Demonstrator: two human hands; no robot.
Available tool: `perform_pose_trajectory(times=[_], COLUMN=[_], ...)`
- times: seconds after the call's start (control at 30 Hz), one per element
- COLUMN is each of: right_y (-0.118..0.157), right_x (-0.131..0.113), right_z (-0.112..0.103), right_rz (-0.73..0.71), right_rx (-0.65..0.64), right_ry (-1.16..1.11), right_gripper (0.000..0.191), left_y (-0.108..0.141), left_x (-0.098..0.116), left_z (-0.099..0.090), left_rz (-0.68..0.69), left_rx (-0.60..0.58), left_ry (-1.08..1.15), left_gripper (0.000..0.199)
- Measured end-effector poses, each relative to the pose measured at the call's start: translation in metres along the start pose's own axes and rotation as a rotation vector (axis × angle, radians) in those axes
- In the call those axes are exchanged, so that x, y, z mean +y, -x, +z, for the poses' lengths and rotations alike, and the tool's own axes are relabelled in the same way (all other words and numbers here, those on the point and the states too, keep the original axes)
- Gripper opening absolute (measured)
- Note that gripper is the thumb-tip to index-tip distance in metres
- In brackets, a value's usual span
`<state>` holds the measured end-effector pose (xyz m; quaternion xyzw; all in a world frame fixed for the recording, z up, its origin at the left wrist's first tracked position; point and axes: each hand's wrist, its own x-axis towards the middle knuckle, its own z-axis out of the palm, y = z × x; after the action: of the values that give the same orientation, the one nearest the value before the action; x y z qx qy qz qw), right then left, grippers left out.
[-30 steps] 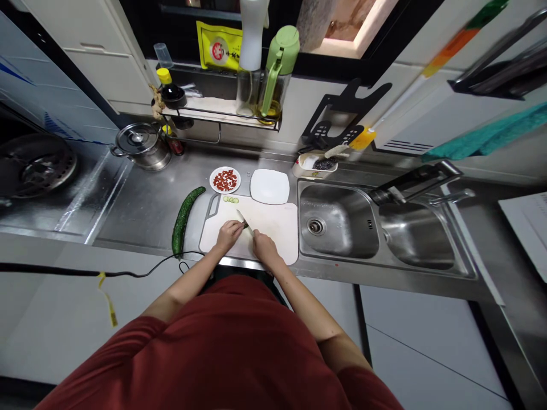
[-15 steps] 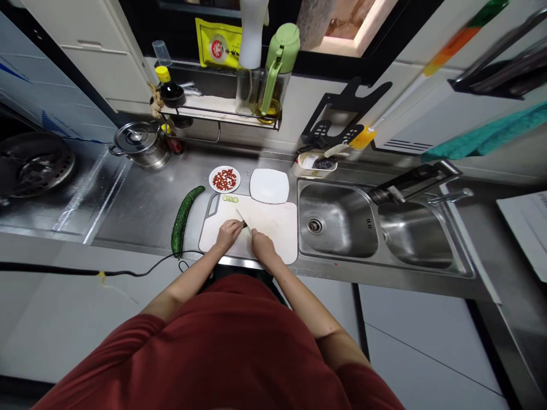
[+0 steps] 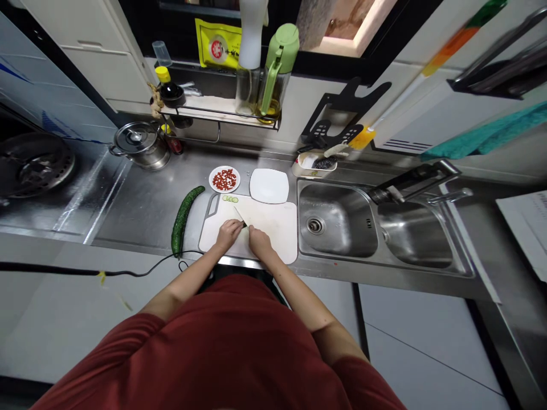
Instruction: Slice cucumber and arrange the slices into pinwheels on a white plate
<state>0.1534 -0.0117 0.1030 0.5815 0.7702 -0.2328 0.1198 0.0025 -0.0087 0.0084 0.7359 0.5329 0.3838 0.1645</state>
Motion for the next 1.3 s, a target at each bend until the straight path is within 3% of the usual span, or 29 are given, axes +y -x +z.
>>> perform_pose_trajectory(times=[0.33, 0.67, 1.3], right_y=[-0.014, 0.001, -0.022], right_x=[-0.006, 0.006, -0.006], right_z=[0.000, 0.007, 0.002], right_rz=[-0.012, -0.010, -0.023], right_rx=[0.034, -0.001, 0.023], right_ry=[-0.019, -0.014, -0.030], right_gripper=[0.031, 0.031, 0.030], left_y=[0.001, 0.000, 0.000], left_x=[-0.003, -0.002, -0.003], left_z=[0.001, 0.002, 0.001], left_rz=[0.006, -0.003, -0.003], left_rx=[-0.003, 0.009, -0.006], left_ry=[-0.007, 0.005, 0.001], left_gripper=[0.022, 0.022, 0.020])
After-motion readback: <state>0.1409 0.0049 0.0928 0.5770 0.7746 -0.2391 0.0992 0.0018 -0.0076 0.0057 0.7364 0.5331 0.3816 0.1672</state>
